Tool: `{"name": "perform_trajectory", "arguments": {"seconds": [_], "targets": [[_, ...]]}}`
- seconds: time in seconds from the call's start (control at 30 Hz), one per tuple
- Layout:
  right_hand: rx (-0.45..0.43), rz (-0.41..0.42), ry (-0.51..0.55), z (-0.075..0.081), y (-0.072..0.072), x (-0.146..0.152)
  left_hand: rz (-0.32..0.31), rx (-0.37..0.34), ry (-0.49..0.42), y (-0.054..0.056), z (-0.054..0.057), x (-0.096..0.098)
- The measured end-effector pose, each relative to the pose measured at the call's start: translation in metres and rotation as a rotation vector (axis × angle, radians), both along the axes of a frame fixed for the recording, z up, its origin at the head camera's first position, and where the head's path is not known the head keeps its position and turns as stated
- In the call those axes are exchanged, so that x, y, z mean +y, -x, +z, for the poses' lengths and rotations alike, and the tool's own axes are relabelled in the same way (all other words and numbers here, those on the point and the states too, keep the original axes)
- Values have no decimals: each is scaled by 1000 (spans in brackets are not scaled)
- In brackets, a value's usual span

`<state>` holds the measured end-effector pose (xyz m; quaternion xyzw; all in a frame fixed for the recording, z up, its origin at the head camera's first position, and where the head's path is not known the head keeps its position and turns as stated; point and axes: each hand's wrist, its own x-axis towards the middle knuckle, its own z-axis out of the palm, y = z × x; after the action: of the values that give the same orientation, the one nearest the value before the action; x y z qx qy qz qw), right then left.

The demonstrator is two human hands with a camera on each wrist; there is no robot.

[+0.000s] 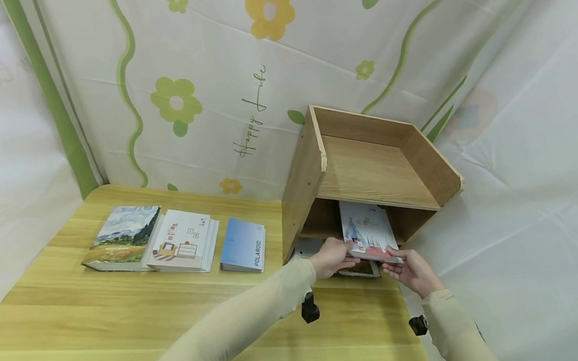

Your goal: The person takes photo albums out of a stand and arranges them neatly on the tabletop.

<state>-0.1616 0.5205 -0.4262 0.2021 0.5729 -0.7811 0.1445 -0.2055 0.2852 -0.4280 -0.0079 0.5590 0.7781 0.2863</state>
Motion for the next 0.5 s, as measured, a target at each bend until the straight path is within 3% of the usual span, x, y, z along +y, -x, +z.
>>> {"name": "perform_trajectory", "arguments": {"seconds": [0.2,0.5], "targets": [[-8,17,44,1,-4,-3,57,36,90,-5,4,1],[-3,30,58,-2,-8,2,47,113,192,-11,6,1]]}}
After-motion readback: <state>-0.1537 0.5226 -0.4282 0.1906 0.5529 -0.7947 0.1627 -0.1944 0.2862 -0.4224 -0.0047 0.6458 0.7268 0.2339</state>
